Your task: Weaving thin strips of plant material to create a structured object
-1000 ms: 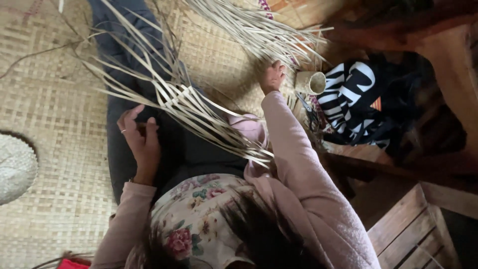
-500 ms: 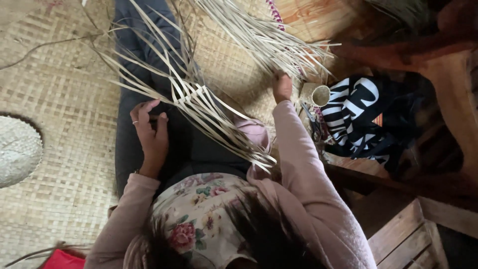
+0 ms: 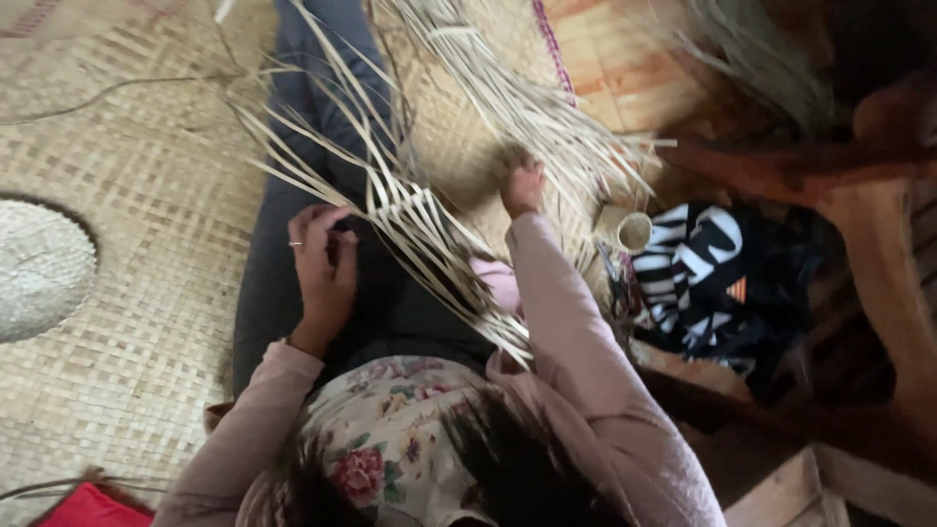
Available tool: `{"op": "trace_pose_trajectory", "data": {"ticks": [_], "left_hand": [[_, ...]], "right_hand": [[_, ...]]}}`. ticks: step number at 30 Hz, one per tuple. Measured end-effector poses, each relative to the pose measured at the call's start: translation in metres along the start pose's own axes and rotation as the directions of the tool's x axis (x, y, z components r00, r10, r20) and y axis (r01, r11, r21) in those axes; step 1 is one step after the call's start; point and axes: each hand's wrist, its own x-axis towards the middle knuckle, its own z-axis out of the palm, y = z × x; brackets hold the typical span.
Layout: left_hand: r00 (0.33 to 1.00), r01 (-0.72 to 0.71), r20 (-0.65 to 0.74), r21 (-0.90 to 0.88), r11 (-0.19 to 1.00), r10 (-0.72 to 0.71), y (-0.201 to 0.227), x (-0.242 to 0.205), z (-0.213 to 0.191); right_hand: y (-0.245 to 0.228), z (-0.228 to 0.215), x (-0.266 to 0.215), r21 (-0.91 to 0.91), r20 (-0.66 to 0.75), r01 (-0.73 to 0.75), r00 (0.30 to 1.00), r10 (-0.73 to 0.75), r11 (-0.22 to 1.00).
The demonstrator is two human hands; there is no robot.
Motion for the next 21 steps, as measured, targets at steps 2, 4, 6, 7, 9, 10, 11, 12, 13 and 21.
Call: {"op": "trace_pose_trajectory", "data": {"ticks": [2, 4, 6, 7, 9, 10, 11, 12, 13, 21], "left_hand": [[0.999, -0.038, -0.014, 0.012, 0.999, 0.038, -0.004, -0.003, 0.002], [0.997, -0.079, -0.023, 0.026, 0.997, 0.080, 0.003, -0.002, 0.000], [0.996, -0.088, -0.003, 0.003, 0.996, 0.088, 0.021, 0.001, -0.004], [0.995, -0.098, -0.015, 0.005, 0.995, 0.098, 0.023, 0.002, -0.004], [0.999, -0.045, 0.018, -0.006, 0.999, 0.045, 0.028, -0.001, -0.005], [0.999, -0.048, 0.016, -0.004, 0.999, 0.048, 0.028, -0.001, -0.005], [0.999, -0.041, 0.022, -0.014, 0.999, 0.041, 0.027, -0.002, -0.004], [0.999, -0.029, 0.028, -0.027, 0.999, 0.030, 0.027, -0.004, -0.004], [0.999, -0.028, 0.026, -0.027, 0.999, 0.029, 0.023, -0.006, -0.002], [0.996, -0.066, -0.062, -0.123, 0.990, 0.058, 0.048, 0.010, 0.002]], "right_hand": [[-0.013, -0.016, -0.008, 0.018, 0.002, -0.018, 1.000, 0.018, 1.000], [-0.011, -0.005, -0.007, 0.039, 0.003, -0.040, 0.999, 0.040, 0.998], [0.007, 0.032, 0.005, 0.326, 0.020, -0.136, 0.990, 0.137, 0.936], [0.003, 0.026, 0.010, 0.329, 0.009, -0.122, 0.992, 0.126, 0.937], [-0.001, 0.020, 0.007, 0.208, 0.053, -0.213, 0.977, 0.207, 0.955], [-0.002, 0.024, 0.009, 0.211, 0.050, -0.210, 0.978, 0.204, 0.955], [-0.002, 0.028, 0.012, 0.138, 0.029, -0.198, 0.980, 0.196, 0.970], [-0.001, 0.032, 0.012, 0.060, 0.012, -0.186, 0.982, 0.186, 0.981], [-0.001, 0.035, 0.013, 0.059, 0.012, -0.184, 0.983, 0.184, 0.981], [0.014, -0.032, -0.013, 0.972, 0.237, -0.228, 0.946, 0.220, -0.066]]}}
